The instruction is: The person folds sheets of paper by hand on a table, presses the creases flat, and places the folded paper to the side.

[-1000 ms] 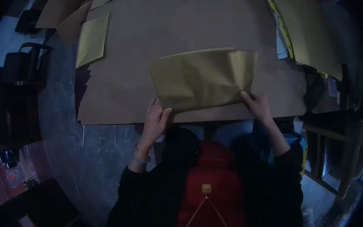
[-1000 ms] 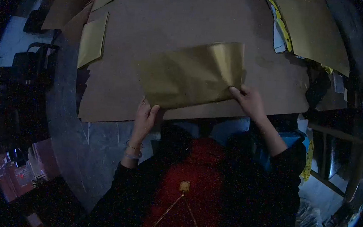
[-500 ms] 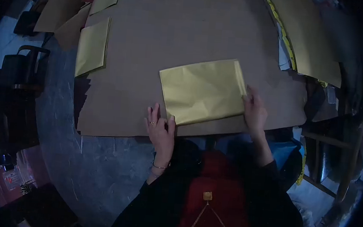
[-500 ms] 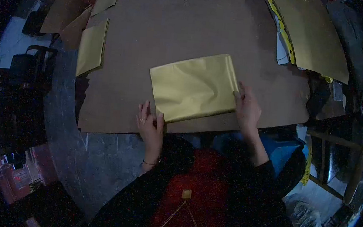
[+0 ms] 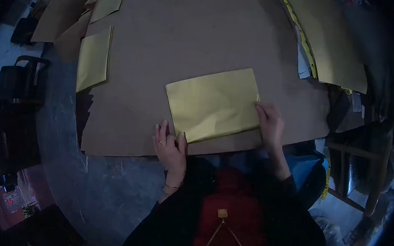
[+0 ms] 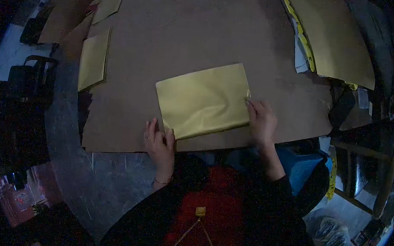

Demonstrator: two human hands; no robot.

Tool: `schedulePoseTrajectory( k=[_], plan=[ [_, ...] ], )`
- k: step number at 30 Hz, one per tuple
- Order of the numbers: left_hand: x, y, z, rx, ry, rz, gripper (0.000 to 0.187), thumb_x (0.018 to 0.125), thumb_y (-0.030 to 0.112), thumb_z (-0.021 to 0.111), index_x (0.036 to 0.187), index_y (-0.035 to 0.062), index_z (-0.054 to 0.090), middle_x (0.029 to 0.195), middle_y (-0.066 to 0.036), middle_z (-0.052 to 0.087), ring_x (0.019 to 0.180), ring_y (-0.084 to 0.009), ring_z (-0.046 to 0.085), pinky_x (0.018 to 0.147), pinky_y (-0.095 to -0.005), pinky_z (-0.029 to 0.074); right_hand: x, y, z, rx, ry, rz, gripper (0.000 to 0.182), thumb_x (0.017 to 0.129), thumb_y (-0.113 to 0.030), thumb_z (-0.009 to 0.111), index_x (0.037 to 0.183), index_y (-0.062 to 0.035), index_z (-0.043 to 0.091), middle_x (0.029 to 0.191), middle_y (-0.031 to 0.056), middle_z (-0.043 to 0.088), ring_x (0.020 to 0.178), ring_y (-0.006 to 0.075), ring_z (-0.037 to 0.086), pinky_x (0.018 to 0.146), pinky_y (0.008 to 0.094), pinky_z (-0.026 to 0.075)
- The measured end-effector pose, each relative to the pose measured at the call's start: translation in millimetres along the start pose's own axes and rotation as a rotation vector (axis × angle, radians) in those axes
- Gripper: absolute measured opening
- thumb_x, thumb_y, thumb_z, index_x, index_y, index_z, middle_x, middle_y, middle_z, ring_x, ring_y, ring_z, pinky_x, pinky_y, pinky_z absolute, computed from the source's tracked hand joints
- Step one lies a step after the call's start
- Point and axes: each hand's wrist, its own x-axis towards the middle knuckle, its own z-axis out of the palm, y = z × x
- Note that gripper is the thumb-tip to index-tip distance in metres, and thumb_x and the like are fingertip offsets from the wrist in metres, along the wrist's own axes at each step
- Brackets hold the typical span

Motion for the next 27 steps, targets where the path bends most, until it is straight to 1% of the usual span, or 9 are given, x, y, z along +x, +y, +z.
schedulePoseTrajectory(
  k=[8, 10, 11, 16, 19, 21, 22, 24, 27],
  plan=[
    [2.3, 0.2, -1.9, -0.005, -0.003, 0.006, 0.026, 0.083, 0.019, 0.064, 0.07, 0.0024, 0.049, 0.13, -0.014, 0.05, 0.124, -0.0374, 0.042, 0.099, -0.0538, 0.033, 0.7, -1.0, 1.7, -0.144, -0.045, 0.093, 0.018, 0.087, -0.025, 0.059, 0.1, -0.0174, 0.068, 0.084, 0.0088, 0.059, 0.078, 0.029, 0.06, 0.065, 0.0386, 0.048],
    [0.8, 0.6, -1.0, -0.022, -0.014, -0.027, 0.026, 0.083, 0.018, 0.064, 0.069, 0.003, 0.049, 0.129, -0.014, 0.05, 0.125, -0.0371, 0.041, 0.099, -0.0537, 0.032, 1.3, 0.7, 2.4, -0.081, -0.005, 0.003, 0.018, 0.087, -0.026, 0.059, 0.099, -0.0168, 0.068, 0.085, 0.0088, 0.059, 0.08, 0.0297, 0.06, 0.067, 0.0396, 0.048],
    [0.4, 0.2, -0.5, -0.021, -0.016, -0.029, 0.026, 0.083, 0.018, 0.064, 0.069, 0.003, 0.049, 0.129, -0.014, 0.05, 0.125, -0.0371, 0.041, 0.099, -0.0537, 0.032, -1.3, -4.3, 2.0, -0.145, -0.045, 0.111, 0.018, 0.087, -0.025, 0.058, 0.099, -0.0149, 0.067, 0.088, 0.0085, 0.059, 0.08, 0.0295, 0.06, 0.067, 0.0392, 0.048],
    [0.4, -3.4, 1.6, -0.081, 0.003, -0.035, 0.023, 0.083, 0.019, 0.064, 0.073, 0.0049, 0.049, 0.13, -0.014, 0.049, 0.125, -0.0369, 0.041, 0.101, -0.053, 0.031, 0.5, -7.1, -0.8, -0.15, -0.06, 0.055, 0.02, 0.089, -0.025, 0.057, 0.102, -0.0134, 0.065, 0.091, 0.0098, 0.059, 0.082, 0.0309, 0.06, 0.067, 0.0398, 0.048],
    [-0.5, -3.4, 1.8, -0.072, -0.009, -0.045, 0.018, 0.084, 0.019, 0.063, 0.094, 0.0045, 0.057, 0.13, -0.013, 0.049, 0.126, -0.0359, 0.04, 0.103, -0.0516, 0.029, 2.2, -1.6, 1.1, -0.123, -0.071, 0.022, 0.022, 0.09, -0.026, 0.054, 0.106, -0.0146, 0.064, 0.094, 0.012, 0.059, 0.083, 0.0326, 0.06, 0.069, 0.0419, 0.048],
    [5.9, 5.0, -3.7, -0.13, -0.068, -0.044, 0.031, 0.087, 0.014, 0.058, 0.117, 0.0069, 0.057, 0.131, -0.01, 0.049, 0.128, -0.0319, 0.039, 0.104, -0.0507, 0.028, 3.3, -6.7, -2.3, -0.174, -0.103, 0.012, 0.023, 0.091, -0.025, 0.053, 0.11, -0.0157, 0.062, 0.095, 0.0125, 0.059, 0.084, 0.0329, 0.059, 0.07, 0.0422, 0.048],
    [7.7, 3.2, -4.3, -0.124, -0.057, -0.06, 0.031, 0.087, 0.014, 0.058, 0.117, 0.0069, 0.057, 0.131, -0.01, 0.049, 0.128, -0.0319, 0.039, 0.104, -0.0507, 0.028, 2.9, -8.8, -3.3, -0.23, -0.126, 0.011, 0.025, 0.091, -0.025, 0.053, 0.114, -0.0167, 0.061, 0.096, 0.013, 0.058, 0.084, 0.0332, 0.059, 0.07, 0.0424, 0.048],
    [11.6, 1.7, -4.6, -0.081, -0.125, 0.287, 0.033, 0.087, 0.008, 0.054, 0.12, 0.0087, 0.056, 0.131, -0.008, 0.05, 0.129, -0.0277, 0.039, 0.104, -0.0503, 0.029, 3.8, -4.5, -1.8, -0.217, -0.145, -0.079, 0.029, 0.092, -0.025, 0.051, 0.12, -0.0188, 0.057, 0.099, 0.0127, 0.057, 0.083, 0.0335, 0.059, 0.07, 0.0424, 0.049],
    [19.7, 5.7, -4.7, -0.249, -0.297, 0.347, 0.035, 0.083, 0.005, 0.052, 0.118, 0.0067, 0.057, 0.129, -0.008, 0.051, 0.124, -0.0266, 0.045, 0.104, -0.0462, 0.033, 6.3, -13.5, -5.5, -0.346, -0.239, 0.021, 0.031, 0.094, -0.025, 0.048, 0.123, -0.0198, 0.055, 0.099, 0.0124, 0.055, 0.083, 0.033, 0.059, 0.066, 0.0423, 0.049]
  ],
)
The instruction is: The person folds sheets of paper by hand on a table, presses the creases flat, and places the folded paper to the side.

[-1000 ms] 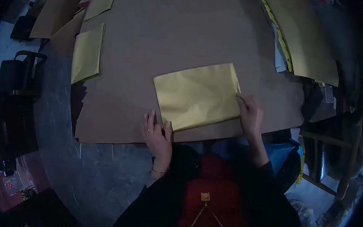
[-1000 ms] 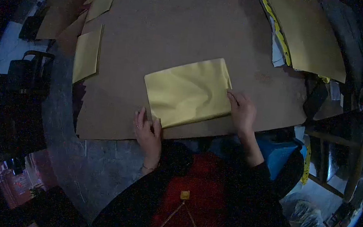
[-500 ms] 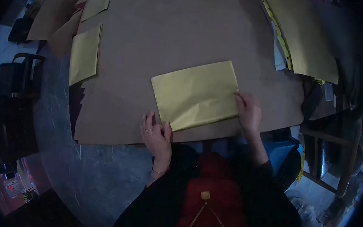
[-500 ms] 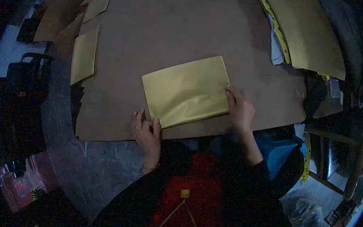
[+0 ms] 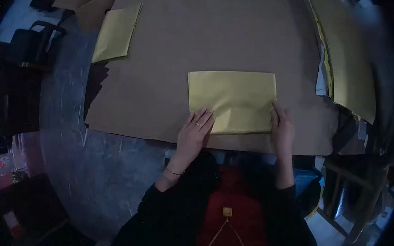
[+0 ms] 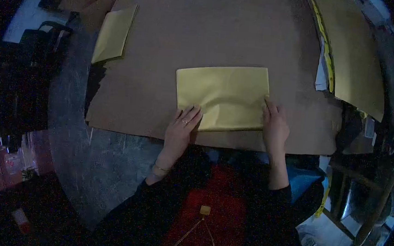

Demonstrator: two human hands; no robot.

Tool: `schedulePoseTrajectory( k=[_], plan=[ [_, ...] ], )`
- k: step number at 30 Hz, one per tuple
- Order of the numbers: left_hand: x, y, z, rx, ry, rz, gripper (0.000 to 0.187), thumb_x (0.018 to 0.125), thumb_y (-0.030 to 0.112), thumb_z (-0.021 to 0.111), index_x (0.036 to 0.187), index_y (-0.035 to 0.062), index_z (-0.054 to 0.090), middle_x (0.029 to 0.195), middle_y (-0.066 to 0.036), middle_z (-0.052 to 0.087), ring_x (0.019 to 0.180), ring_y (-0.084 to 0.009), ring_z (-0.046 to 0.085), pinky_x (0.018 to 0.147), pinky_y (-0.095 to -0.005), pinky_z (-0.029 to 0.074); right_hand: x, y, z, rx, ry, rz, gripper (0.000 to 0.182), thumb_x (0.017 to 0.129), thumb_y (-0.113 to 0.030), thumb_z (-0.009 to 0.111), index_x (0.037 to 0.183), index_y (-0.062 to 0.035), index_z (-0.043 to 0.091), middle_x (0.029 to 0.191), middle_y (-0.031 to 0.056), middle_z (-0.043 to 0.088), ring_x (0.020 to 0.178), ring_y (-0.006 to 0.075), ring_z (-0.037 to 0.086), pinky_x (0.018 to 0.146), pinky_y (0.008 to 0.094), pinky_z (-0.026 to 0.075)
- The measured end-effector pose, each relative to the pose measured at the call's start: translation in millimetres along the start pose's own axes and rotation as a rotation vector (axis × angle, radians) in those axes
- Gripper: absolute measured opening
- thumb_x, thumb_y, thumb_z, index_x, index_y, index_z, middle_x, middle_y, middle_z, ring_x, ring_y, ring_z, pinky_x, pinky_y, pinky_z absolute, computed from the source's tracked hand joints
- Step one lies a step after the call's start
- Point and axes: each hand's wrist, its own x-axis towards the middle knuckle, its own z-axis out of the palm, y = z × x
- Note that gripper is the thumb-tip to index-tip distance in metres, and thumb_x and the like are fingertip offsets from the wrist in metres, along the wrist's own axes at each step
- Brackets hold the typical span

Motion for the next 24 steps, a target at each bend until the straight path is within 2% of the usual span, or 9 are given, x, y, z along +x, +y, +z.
schedulePoseTrajectory(
  k=[4, 6, 7, 9, 12, 13, 16, 21, 24],
  plan=[
    [12.7, 7.0, 3.8, 0.033, 0.112, 0.033, 0.028, 0.078, 0.007, 0.057, 0.105, 0.0007, 0.059, 0.112, -0.013, 0.056, 0.107, -0.0312, 0.054, 0.096, -0.0415, 0.041, -0.3, -1.3, 0.4, 0.0, 0.014, -0.029, 0.031, 0.094, -0.024, 0.048, 0.124, -0.0192, 0.054, 0.1, 0.0157, 0.053, 0.086, 0.0341, 0.058, 0.068, 0.0432, 0.05],
    [22.3, 10.8, 13.1, 0.176, 0.053, 0.003, 0.028, 0.079, 0.011, 0.059, 0.106, 0.0011, 0.058, 0.103, -0.014, 0.055, 0.099, -0.0331, 0.054, 0.092, -0.0419, 0.043, 1.0, -0.6, 2.4, -0.02, -0.011, -0.01, 0.031, 0.094, -0.024, 0.048, 0.124, -0.0189, 0.054, 0.101, 0.0157, 0.053, 0.086, 0.0342, 0.058, 0.068, 0.0432, 0.049],
    [28.9, 11.9, 16.7, 0.311, 0.012, 0.037, 0.031, 0.082, 0.015, 0.061, 0.11, 0.0045, 0.056, 0.095, -0.013, 0.052, 0.091, -0.0305, 0.052, 0.083, -0.039, 0.045, 2.0, 0.9, 3.6, -0.041, -0.03, 0.02, 0.031, 0.094, -0.023, 0.048, 0.124, -0.0187, 0.054, 0.101, 0.0158, 0.052, 0.086, 0.0343, 0.058, 0.069, 0.0433, 0.049],
    [35.4, 20.9, 16.0, 0.31, 0.061, 0.024, 0.035, 0.084, 0.022, 0.061, 0.113, 0.0043, 0.055, 0.093, -0.013, 0.05, 0.089, -0.0289, 0.049, 0.081, -0.0377, 0.044, 2.6, 2.6, 3.9, -0.042, -0.006, -0.046, 0.031, 0.094, -0.024, 0.047, 0.124, -0.0187, 0.054, 0.103, 0.0154, 0.052, 0.087, 0.0335, 0.058, 0.07, 0.0422, 0.049],
    [43.5, 27.0, 23.2, 0.119, 0.057, -0.072, 0.04, 0.085, 0.024, 0.061, 0.117, 0.003, 0.053, 0.101, -0.015, 0.048, 0.096, -0.0336, 0.049, 0.086, -0.0421, 0.043, 2.6, -1.6, 1.5, -0.073, -0.039, 0.001, 0.031, 0.094, -0.024, 0.047, 0.124, -0.0187, 0.054, 0.103, 0.0151, 0.051, 0.089, 0.033, 0.058, 0.072, 0.042, 0.049],
    [45.7, 26.0, 29.4, 0.102, 0.059, -0.072, 0.039, 0.086, 0.02, 0.059, 0.119, 0.0014, 0.052, 0.113, -0.017, 0.047, 0.111, -0.0359, 0.046, 0.094, -0.0434, 0.041, 1.6, 0.0, 3.4, -0.05, -0.02, -0.009, 0.031, 0.094, -0.025, 0.047, 0.124, -0.019, 0.054, 0.104, 0.0148, 0.052, 0.089, 0.0329, 0.058, 0.072, 0.0422, 0.049],
    [55.5, 23.5, 43.7, 0.12, -0.008, 0.069, 0.036, 0.089, 0.017, 0.052, 0.122, 0.0014, 0.05, 0.134, -0.014, 0.041, 0.128, -0.03, 0.037, 0.103, -0.0428, 0.036, 2.2, -3.9, 1.7, -0.042, -0.046, 0.04, 0.031, 0.094, -0.025, 0.047, 0.124, -0.0195, 0.054, 0.106, 0.0138, 0.052, 0.09, 0.033, 0.058, 0.074, 0.0427, 0.049],
    [56.9, 27.7, 47.4, 0.003, -0.036, 0.063, 0.039, 0.091, 0.021, 0.05, 0.126, 0.0029, 0.047, 0.134, -0.014, 0.043, 0.127, -0.0301, 0.039, 0.103, -0.0433, 0.035, 3.6, 3.2, 5.1, -0.084, -0.099, 0.083, 0.032, 0.094, -0.025, 0.047, 0.125, -0.0202, 0.053, 0.113, 0.0133, 0.053, 0.092, 0.0334, 0.058, 0.075, 0.0425, 0.049],
    [54.9, 25.6, 52.3, -0.016, -0.032, 0.046, 0.04, 0.091, 0.022, 0.051, 0.126, 0.0043, 0.047, 0.134, -0.013, 0.043, 0.126, -0.0296, 0.039, 0.103, -0.0435, 0.035, 2.0, -0.2, 0.6, -0.093, -0.042, -0.053, 0.034, 0.094, -0.026, 0.046, 0.127, -0.0199, 0.051, 0.116, 0.0143, 0.052, 0.093, 0.034, 0.058, 0.076, 0.0431, 0.049]
  ],
)
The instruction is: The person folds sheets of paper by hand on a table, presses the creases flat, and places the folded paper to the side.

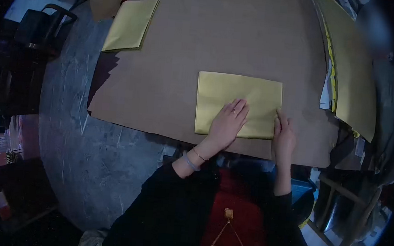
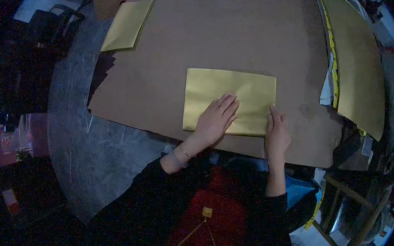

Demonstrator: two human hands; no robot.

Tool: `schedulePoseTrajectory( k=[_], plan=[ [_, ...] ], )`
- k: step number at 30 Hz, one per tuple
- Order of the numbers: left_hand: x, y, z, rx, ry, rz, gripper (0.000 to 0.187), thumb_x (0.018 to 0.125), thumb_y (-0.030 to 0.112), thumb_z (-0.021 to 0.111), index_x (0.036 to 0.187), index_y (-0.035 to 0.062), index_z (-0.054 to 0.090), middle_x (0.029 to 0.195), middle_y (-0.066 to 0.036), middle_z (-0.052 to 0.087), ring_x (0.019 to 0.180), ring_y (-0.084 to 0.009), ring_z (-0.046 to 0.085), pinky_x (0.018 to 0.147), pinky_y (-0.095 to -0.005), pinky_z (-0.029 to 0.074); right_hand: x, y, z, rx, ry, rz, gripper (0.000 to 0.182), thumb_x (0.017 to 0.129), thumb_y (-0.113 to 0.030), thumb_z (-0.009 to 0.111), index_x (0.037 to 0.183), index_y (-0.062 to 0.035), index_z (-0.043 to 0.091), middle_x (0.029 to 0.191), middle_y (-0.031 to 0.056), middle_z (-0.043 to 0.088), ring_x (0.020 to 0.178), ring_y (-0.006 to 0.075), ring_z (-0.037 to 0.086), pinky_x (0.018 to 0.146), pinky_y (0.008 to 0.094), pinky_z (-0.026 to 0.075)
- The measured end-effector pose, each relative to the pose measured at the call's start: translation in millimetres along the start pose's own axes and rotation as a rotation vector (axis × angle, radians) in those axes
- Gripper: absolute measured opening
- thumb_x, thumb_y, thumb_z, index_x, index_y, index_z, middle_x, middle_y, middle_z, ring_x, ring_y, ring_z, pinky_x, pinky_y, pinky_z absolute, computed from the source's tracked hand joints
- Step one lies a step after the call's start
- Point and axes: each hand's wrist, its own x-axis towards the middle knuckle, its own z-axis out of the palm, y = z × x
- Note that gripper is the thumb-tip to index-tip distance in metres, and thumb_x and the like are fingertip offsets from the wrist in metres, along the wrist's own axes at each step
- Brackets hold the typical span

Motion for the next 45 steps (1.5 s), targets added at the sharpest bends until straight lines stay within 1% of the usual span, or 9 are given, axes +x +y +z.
schedulePoseTrajectory(
  k=[6, 11, 19, 21, 23, 26, 30, 42, 45],
  plan=[
    [-0.4, -1.6, -0.4, -0.028, 0.009, 0.003, 0.041, 0.091, 0.024, 0.052, 0.127, 0.0058, 0.047, 0.138, -0.011, 0.04, 0.128, -0.0293, 0.038, 0.104, -0.0443, 0.034, -1.6, -9.7, -4.6, 0.023, -0.051, 0.132, 0.034, 0.094, -0.025, 0.046, 0.128, -0.0201, 0.049, 0.109, 0.0134, 0.054, 0.092, 0.0342, 0.058, 0.073, 0.0422, 0.05],
    [0.5, -1.5, -3.7, -0.034, -0.009, 0.018, 0.048, 0.088, 0.027, 0.053, 0.129, 0.004, 0.045, 0.139, -0.013, 0.039, 0.129, -0.0297, 0.036, 0.104, -0.0444, 0.032, -1.0, -5.0, -0.3, 0.056, 0.011, 0.054, 0.031, 0.096, -0.029, 0.041, 0.123, -0.0174, 0.053, 0.101, 0.0153, 0.054, 0.087, 0.0362, 0.057, 0.072, 0.0432, 0.047],
    [2.6, 3.0, -9.6, 0.015, -0.041, 0.022, 0.066, 0.082, 0.043, 0.059, 0.134, 0.0062, 0.041, 0.142, -0.012, 0.035, 0.131, -0.0293, 0.034, 0.105, -0.0456, 0.031, -3.7, -8.3, -5.4, -0.027, 0.01, 0.092, 0.029, 0.091, -0.023, 0.051, 0.119, -0.0178, 0.056, 0.1, 0.0134, 0.054, 0.08, 0.0326, 0.058, 0.066, 0.0432, 0.048],
    [2.4, 3.1, -8.9, 0.014, -0.043, 0.011, 0.067, 0.082, 0.043, 0.06, 0.134, 0.0068, 0.041, 0.143, -0.012, 0.035, 0.131, -0.029, 0.034, 0.105, -0.0456, 0.03, -1.4, -13.6, -7.9, -0.003, 0.064, 0.117, 0.031, 0.088, -0.018, 0.055, 0.118, -0.0156, 0.057, 0.1, 0.0132, 0.054, 0.083, 0.0319, 0.058, 0.07, 0.043, 0.048],
    [2.9, 4.2, -8.4, 0.01, -0.067, -0.01, 0.068, 0.082, 0.045, 0.059, 0.136, 0.0085, 0.04, 0.143, -0.011, 0.035, 0.133, -0.0286, 0.031, 0.107, -0.0457, 0.028, 6.4, -10.9, -4.4, 0.029, 0.241, -0.058, 0.032, 0.087, -0.016, 0.056, 0.119, -0.012, 0.056, 0.101, 0.013, 0.054, 0.088, 0.0322, 0.056, 0.075, 0.0424, 0.047],
    [4.2, 5.3, -9.8, 0.008, -0.071, -0.003, 0.067, 0.083, 0.044, 0.059, 0.136, 0.0079, 0.04, 0.142, -0.012, 0.036, 0.132, -0.0296, 0.033, 0.107, -0.0464, 0.027, 21.3, -19.6, 3.5, 0.153, 0.311, -0.214, 0.032, 0.088, -0.014, 0.054, 0.119, -0.0079, 0.055, 0.114, 0.0141, 0.054, 0.102, 0.0319, 0.053, 0.085, 0.0418, 0.043],
    [4.0, 6.2, -12.0, 0.026, -0.07, 0.02, 0.066, 0.083, 0.043, 0.057, 0.135, 0.0066, 0.04, 0.143, -0.013, 0.034, 0.132, -0.0295, 0.033, 0.106, -0.0459, 0.029, 35.1, -16.4, 33.7, -0.013, 0.228, -0.269, 0.04, 0.092, -0.021, 0.048, 0.128, -0.004, 0.046, 0.141, 0.0105, 0.037, 0.131, 0.0265, 0.035, 0.107, 0.0469, 0.027],
    [2.2, 8.6, -10.5, 0.044, -0.098, -0.007, 0.064, 0.085, 0.04, 0.058, 0.137, 0.0076, 0.039, 0.144, -0.013, 0.034, 0.133, -0.0312, 0.031, 0.106, -0.0479, 0.027, 34.6, -16.4, 34.4, -0.026, 0.16, -0.276, 0.049, 0.095, -0.024, 0.039, 0.138, -0.0031, 0.034, 0.146, 0.0118, 0.03, 0.136, 0.0266, 0.025, 0.109, 0.0477, 0.021],
    [2.2, 8.4, -11.1, 0.061, -0.123, -0.013, 0.065, 0.087, 0.044, 0.052, 0.139, 0.0089, 0.036, 0.146, -0.011, 0.03, 0.134, -0.0287, 0.029, 0.106, -0.0472, 0.027, 33.1, -20.4, 32.3, -0.072, 0.223, -0.276, 0.045, 0.095, -0.027, 0.043, 0.134, -0.0047, 0.04, 0.143, 0.0109, 0.036, 0.135, 0.0247, 0.03, 0.109, 0.0474, 0.023]
  ],
)
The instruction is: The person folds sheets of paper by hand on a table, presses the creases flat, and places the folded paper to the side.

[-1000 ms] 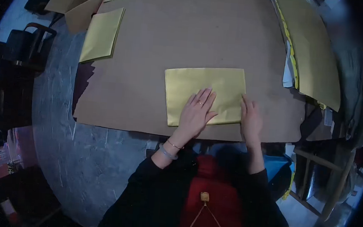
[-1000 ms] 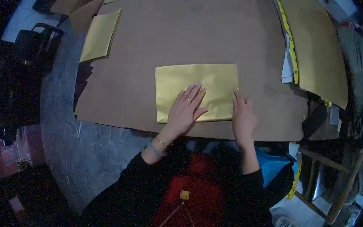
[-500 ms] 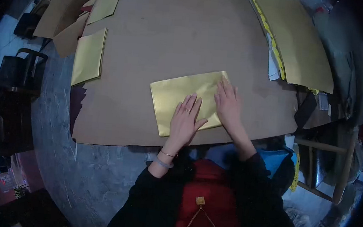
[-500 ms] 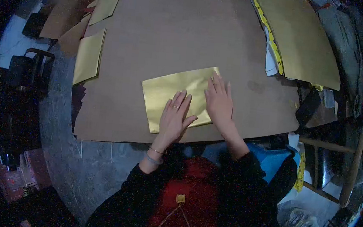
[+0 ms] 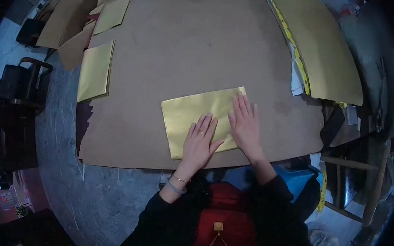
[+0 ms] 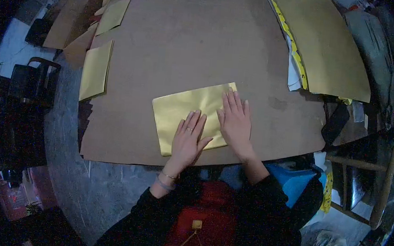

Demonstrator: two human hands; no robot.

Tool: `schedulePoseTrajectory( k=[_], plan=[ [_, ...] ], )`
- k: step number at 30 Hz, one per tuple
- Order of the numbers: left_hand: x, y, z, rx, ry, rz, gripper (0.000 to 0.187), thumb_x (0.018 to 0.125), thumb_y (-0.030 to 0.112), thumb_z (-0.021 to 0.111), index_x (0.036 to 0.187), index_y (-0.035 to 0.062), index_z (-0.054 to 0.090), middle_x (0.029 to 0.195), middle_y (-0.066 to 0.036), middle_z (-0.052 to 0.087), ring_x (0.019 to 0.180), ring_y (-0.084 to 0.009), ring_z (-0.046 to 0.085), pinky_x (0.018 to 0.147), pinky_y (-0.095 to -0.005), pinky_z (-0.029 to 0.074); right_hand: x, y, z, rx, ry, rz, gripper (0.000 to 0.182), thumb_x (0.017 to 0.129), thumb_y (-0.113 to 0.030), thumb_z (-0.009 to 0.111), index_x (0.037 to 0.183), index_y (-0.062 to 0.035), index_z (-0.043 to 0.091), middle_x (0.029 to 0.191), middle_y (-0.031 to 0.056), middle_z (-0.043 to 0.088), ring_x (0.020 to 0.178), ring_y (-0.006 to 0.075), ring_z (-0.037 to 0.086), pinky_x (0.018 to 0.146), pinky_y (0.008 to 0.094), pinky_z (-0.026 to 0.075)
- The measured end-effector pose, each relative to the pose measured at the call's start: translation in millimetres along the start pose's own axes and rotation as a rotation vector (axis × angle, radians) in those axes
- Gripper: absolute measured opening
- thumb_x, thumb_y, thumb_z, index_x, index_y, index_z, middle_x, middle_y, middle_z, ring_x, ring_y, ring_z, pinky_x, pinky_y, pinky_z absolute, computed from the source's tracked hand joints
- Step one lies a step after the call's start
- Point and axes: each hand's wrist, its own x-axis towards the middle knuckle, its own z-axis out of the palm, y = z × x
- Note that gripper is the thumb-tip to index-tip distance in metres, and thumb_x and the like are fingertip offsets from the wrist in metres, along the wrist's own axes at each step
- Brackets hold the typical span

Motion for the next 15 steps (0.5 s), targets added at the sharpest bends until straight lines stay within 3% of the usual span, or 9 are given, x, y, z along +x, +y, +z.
schedulePoseTrajectory(
  k=[8, 15],
  plan=[
    [-1.5, -1.7, 5.4, 0.098, 0.001, -0.011, 0.068, 0.087, 0.047, 0.052, 0.141, 0.0105, 0.034, 0.147, -0.012, 0.028, 0.135, -0.0333, 0.026, 0.107, -0.0494, 0.023, 0.0, -2.3, 0.9, -0.013, 0.01, 0.02, 0.05, 0.094, -0.032, 0.045, 0.136, -0.0051, 0.039, 0.145, 0.0117, 0.032, 0.135, 0.0264, 0.028, 0.108, 0.0494, 0.022],
    [-4.1, -0.3, 5.4, 0.099, 0.069, -0.028, 0.07, 0.086, 0.045, 0.053, 0.139, 0.0048, 0.034, 0.147, -0.014, 0.027, 0.135, -0.0318, 0.027, 0.106, -0.0467, 0.027, 0.2, -0.2, 6.3, -0.032, 0.038, 0.032, 0.049, 0.093, -0.033, 0.045, 0.134, -0.006, 0.042, 0.145, 0.0138, 0.032, 0.134, 0.0291, 0.03, 0.108, 0.0491, 0.023]
  ],
)
